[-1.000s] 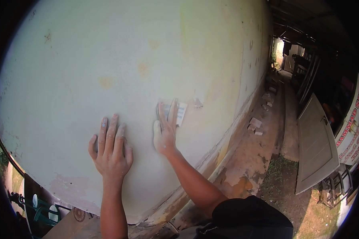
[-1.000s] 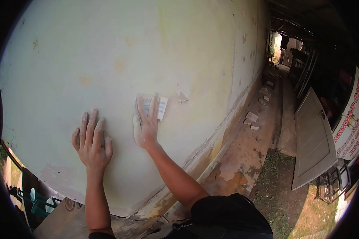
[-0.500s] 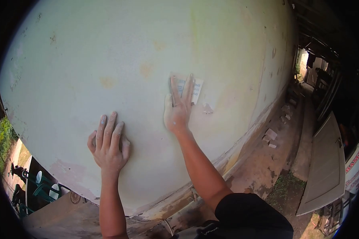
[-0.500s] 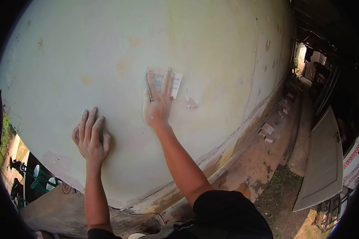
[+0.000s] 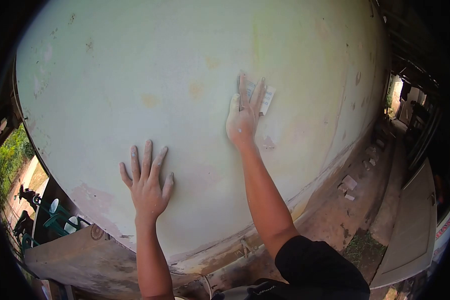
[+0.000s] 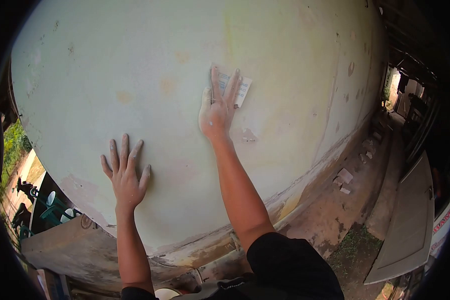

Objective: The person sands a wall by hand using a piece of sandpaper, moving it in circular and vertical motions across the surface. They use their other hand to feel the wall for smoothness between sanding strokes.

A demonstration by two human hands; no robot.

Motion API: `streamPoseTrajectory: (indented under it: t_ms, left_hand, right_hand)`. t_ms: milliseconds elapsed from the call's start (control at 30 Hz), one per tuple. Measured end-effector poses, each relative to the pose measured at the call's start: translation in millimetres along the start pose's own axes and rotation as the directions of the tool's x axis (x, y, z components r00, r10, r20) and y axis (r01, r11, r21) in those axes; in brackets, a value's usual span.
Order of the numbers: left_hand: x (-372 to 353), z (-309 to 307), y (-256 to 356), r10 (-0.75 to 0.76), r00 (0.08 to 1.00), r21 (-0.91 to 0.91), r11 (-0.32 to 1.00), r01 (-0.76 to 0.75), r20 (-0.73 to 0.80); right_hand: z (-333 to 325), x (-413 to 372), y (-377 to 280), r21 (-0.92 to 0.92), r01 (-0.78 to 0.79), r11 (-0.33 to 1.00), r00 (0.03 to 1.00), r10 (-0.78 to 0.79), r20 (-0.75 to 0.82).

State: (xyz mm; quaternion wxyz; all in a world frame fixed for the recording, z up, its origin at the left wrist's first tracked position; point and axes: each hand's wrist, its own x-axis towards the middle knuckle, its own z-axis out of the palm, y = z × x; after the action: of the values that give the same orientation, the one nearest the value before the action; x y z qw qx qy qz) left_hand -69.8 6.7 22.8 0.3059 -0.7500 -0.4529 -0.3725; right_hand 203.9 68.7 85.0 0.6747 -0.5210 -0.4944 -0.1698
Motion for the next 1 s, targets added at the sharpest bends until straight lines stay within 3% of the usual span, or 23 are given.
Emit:
streamPoseTrajectory:
  t_ms: [67, 100, 133, 233, 300, 367, 433, 533, 600, 667, 733, 833, 900, 967, 1000]
  left_hand:
    - [-5.7, 1.0, 5.9, -0.071, 0.997, -0.052, 0.996, 0.071, -0.002]
    - [-7.5, 2.9, 7.1, -0.135, 0.991, -0.109, 0.985, 0.134, -0.002]
    - [-10.8, 4.7, 7.4, -0.137, 0.991, -0.109, 0.985, 0.136, -0.002]
    - [-26.2, 9.3, 7.5, -0.233, 0.972, -0.151, 0.962, 0.228, -0.016]
    - [-34.0, 10.4, 5.9, -0.275, 0.960, -0.118, 0.953, 0.279, 0.045]
    - [-39.8, 9.2, 4.0, -0.281, 0.956, -0.113, 0.950, 0.290, 0.089]
    - [-40.1, 10.0, 5.1, -0.298, 0.945, -0.110, 0.943, 0.313, 0.134]
    - [-42.7, 7.6, 11.1, -0.309, 0.936, -0.102, 0.939, 0.328, 0.167]
    - [-43.2, 7.6, 14.5, -0.337, 0.919, -0.109, 0.925, 0.363, 0.204]
    - [-45.1, 8.9, 12.6, -0.329, 0.913, -0.101, 0.927, 0.360, 0.242]
    - [-47.6, 5.5, 11.6, -0.315, 0.902, -0.088, 0.931, 0.354, 0.295]
    - [-36.8, -1.5, 11.0, -0.319, 0.843, -0.037, 0.928, 0.370, 0.432]
    - [-37.9, -2.4, 11.4, -0.301, 0.835, -0.042, 0.932, 0.359, 0.460]
    - [-39.5, -1.6, 10.6, -0.297, 0.841, -0.051, 0.933, 0.357, 0.452]
    - [-40.1, -1.7, 10.0, -0.287, 0.852, -0.060, 0.936, 0.346, 0.439]
  right_hand:
    - [15.4, -65.2, -2.1, -0.034, 0.216, 0.976, 0.969, -0.210, 0.129]
    - [13.5, -107.4, -5.7, -0.154, 0.282, 0.947, 0.935, -0.236, 0.264]
    - [15.2, -146.9, 3.9, -0.014, 0.295, 0.955, 0.885, -0.268, 0.380]
    - [-0.6, -180.1, 44.5, -0.084, 0.314, 0.946, 0.853, -0.243, 0.461]
    - [-6.7, -131.3, 63.1, -0.163, 0.306, 0.938, 0.903, -0.231, 0.363]
    - [-14.8, -52.3, 55.1, -0.078, 0.077, 0.994, 0.988, -0.065, 0.141]
    - [-23.0, 12.7, 40.0, 0.093, -0.058, 0.994, 0.998, 0.060, -0.016]
    - [-9.3, 7.2, 8.9, 0.058, -0.036, 0.998, 0.999, 0.037, -0.019]
    - [12.7, -59.4, 1.1, -0.040, 0.116, 0.993, 0.989, -0.111, 0.102]
    - [21.4, -145.1, 1.4, -0.089, 0.190, 0.978, 0.949, -0.159, 0.273]
    - [18.8, -202.5, 33.5, -0.122, 0.152, 0.981, 0.906, -0.089, 0.413]
    - [4.7, -160.7, 74.1, -0.173, 0.229, 0.958, 0.929, -0.162, 0.333]
    - [-9.9, -83.7, 57.0, -0.049, 0.012, 0.999, 0.989, -0.005, 0.147]
    - [-12.3, -20.9, 50.2, 0.043, -0.048, 0.998, 0.998, 0.050, -0.035]
    - [-12.5, -11.2, 40.4, 0.040, -0.048, 0.998, 0.998, 0.050, -0.028]
